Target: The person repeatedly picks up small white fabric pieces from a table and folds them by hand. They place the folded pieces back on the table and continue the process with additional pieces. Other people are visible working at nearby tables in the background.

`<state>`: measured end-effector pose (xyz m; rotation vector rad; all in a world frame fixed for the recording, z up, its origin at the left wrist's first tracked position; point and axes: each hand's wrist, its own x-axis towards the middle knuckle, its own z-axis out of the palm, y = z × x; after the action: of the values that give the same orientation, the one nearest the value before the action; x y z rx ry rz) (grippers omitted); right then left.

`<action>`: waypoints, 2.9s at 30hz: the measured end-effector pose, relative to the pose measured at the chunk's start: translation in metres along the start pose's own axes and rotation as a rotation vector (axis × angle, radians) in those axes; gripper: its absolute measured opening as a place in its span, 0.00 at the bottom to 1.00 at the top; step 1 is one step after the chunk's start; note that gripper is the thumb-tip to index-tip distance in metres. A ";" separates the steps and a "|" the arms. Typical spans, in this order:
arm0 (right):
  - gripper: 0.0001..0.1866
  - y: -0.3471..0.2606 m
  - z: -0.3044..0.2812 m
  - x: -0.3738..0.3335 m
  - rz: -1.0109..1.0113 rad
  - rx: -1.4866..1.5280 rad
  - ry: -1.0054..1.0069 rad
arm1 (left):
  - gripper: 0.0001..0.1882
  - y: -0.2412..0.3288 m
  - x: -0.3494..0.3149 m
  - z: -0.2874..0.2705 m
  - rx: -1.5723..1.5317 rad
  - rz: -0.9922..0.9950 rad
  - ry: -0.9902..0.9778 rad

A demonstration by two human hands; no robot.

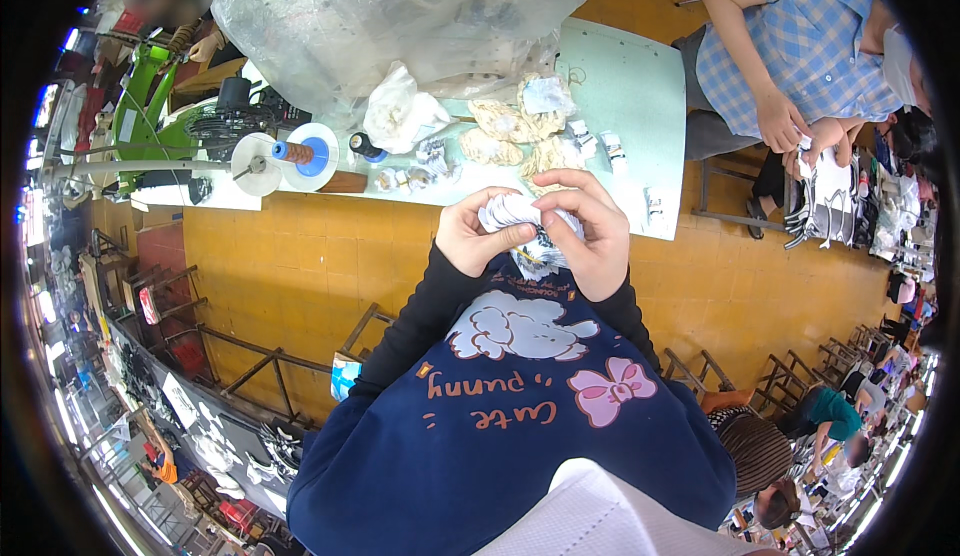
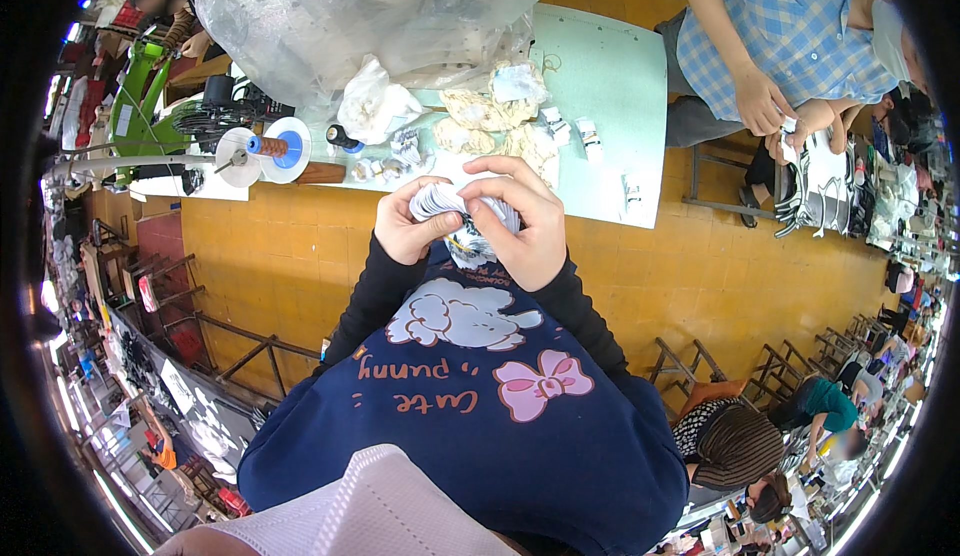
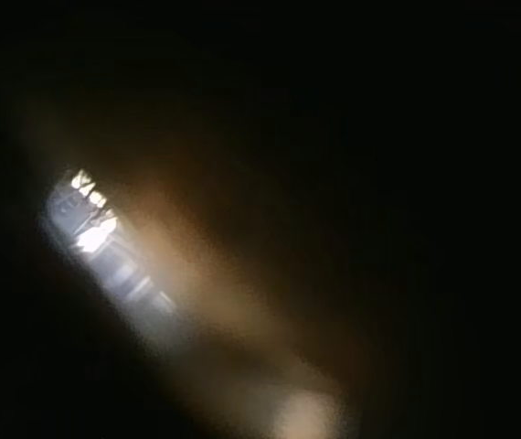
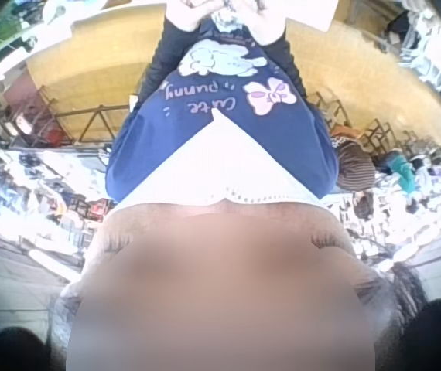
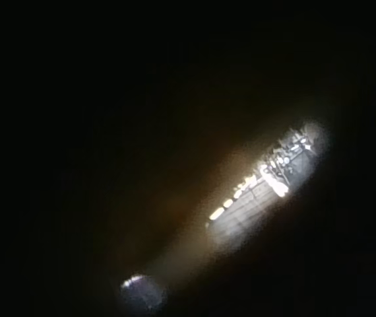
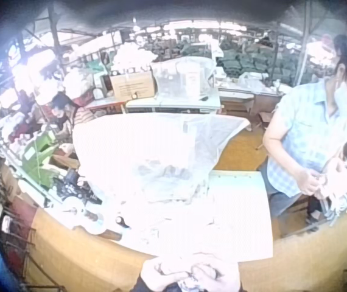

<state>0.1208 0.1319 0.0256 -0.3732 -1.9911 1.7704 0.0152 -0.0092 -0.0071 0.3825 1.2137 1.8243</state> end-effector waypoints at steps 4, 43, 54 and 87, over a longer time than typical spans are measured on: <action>0.06 0.002 -0.003 -0.001 -0.050 -0.006 -0.004 | 0.19 0.000 -0.001 0.001 0.024 0.007 -0.011; 0.06 -0.003 -0.006 -0.005 0.011 -0.043 -0.045 | 0.31 0.006 -0.005 0.002 0.226 0.015 -0.098; 0.08 -0.009 -0.003 -0.004 -0.021 -0.123 -0.014 | 0.32 0.007 -0.006 0.000 0.202 0.020 -0.109; 0.07 -0.006 0.004 0.000 0.013 -0.031 -0.005 | 0.33 0.009 -0.001 -0.007 0.221 0.005 -0.133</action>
<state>0.1192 0.1272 0.0307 -0.3925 -2.0261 1.7513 0.0063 -0.0155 -0.0025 0.6217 1.3245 1.6453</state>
